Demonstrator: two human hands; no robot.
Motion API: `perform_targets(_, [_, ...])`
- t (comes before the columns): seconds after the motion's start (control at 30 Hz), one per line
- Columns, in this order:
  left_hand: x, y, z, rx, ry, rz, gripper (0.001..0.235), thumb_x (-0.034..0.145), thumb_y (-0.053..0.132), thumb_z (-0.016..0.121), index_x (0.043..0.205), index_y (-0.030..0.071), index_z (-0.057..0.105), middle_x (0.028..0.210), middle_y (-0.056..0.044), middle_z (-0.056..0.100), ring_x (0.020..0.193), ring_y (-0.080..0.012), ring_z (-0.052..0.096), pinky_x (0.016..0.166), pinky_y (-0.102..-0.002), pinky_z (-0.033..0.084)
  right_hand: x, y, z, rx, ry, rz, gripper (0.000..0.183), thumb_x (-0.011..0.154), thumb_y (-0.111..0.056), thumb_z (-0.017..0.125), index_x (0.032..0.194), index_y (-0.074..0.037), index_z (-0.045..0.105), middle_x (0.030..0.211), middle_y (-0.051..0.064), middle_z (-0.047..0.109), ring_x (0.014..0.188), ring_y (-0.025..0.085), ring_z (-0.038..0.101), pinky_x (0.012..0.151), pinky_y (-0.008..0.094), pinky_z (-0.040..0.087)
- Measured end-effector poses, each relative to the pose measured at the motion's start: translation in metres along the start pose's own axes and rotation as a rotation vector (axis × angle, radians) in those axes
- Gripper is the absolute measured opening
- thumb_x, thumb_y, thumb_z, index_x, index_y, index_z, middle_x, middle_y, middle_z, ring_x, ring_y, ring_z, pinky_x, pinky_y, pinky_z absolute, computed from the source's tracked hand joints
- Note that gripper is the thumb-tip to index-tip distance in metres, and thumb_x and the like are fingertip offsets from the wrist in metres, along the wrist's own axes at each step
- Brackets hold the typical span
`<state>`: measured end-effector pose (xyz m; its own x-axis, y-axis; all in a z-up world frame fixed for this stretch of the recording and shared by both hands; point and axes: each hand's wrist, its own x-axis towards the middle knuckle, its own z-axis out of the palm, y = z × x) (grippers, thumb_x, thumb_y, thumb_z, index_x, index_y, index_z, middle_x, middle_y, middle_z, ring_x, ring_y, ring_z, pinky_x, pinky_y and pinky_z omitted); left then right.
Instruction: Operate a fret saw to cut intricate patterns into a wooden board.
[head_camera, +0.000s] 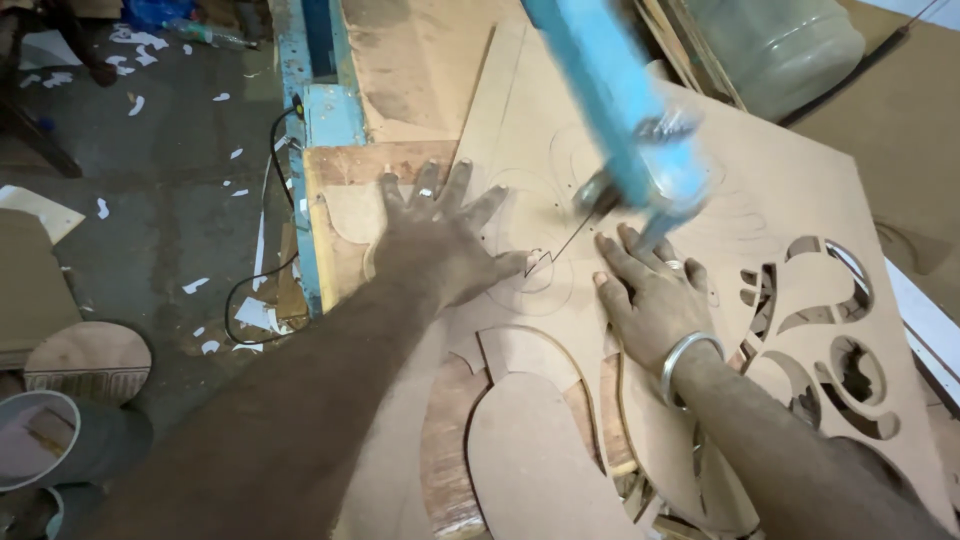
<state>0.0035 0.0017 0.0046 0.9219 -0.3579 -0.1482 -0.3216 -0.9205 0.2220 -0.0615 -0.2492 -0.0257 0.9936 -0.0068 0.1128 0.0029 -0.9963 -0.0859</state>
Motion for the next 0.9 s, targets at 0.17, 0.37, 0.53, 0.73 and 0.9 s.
perform_targets(0.17, [-0.001, 0.0, 0.003, 0.005, 0.021, -0.01, 0.092, 0.083, 0.083, 0.046, 0.159, 0.039, 0.021, 0.169, -0.008, 0.005, 0.155, -0.033, 0.003, 0.119, -0.067, -0.004, 0.003, 0.002, -0.001, 0.008, 0.016, -0.022, 0.054, 0.097, -0.04, 0.049, 0.15, -0.03, 0.052, 0.161, 0.002, 0.041, 0.151, 0.025, 0.03, 0.118, 0.058, 0.017])
perform_targets(0.37, [-0.001, 0.0, 0.01, -0.01, 0.069, -0.012, 0.089, 0.083, 0.081, 0.047, 0.158, 0.038, 0.023, 0.169, -0.009, 0.008, 0.155, -0.0334, 0.006, 0.119, -0.067, -0.002, 0.008, 0.005, -0.001, 0.016, 0.027, -0.067, 0.053, 0.097, -0.039, 0.049, 0.148, -0.026, 0.054, 0.161, 0.004, 0.042, 0.15, 0.027, 0.031, 0.117, 0.057, 0.017])
perform_targets(0.53, [-0.005, 0.002, 0.01, -0.007, 0.087, -0.022, 0.087, 0.086, 0.079, 0.046, 0.158, 0.036, 0.025, 0.168, -0.01, 0.011, 0.154, -0.0358, 0.007, 0.119, -0.068, -0.001, 0.011, 0.01, 0.001, 0.019, 0.026, -0.094, 0.053, 0.097, -0.039, 0.049, 0.148, -0.025, 0.054, 0.161, 0.006, 0.042, 0.151, 0.028, 0.03, 0.119, 0.055, 0.016])
perform_targets(0.73, [-0.009, 0.005, 0.008, -0.015, 0.091, -0.046, 0.085, 0.087, 0.078, 0.045, 0.157, 0.035, 0.026, 0.168, -0.009, 0.012, 0.154, -0.0354, 0.008, 0.118, -0.068, 0.0, 0.017, 0.013, 0.002, -0.016, -0.001, -0.083, 0.054, 0.097, -0.037, 0.048, 0.15, -0.025, 0.052, 0.162, 0.005, 0.04, 0.151, 0.027, 0.029, 0.119, 0.055, 0.016])
perform_targets(0.9, [-0.012, 0.006, 0.008, -0.04, 0.101, -0.066, 0.085, 0.086, 0.076, 0.049, 0.157, 0.033, 0.029, 0.168, -0.01, 0.013, 0.154, -0.0356, 0.008, 0.118, -0.069, -0.001, 0.019, 0.014, 0.001, -0.007, 0.0, -0.107, 0.053, 0.099, -0.038, 0.047, 0.15, -0.026, 0.052, 0.162, 0.005, 0.04, 0.152, 0.029, 0.028, 0.12, 0.054, 0.015])
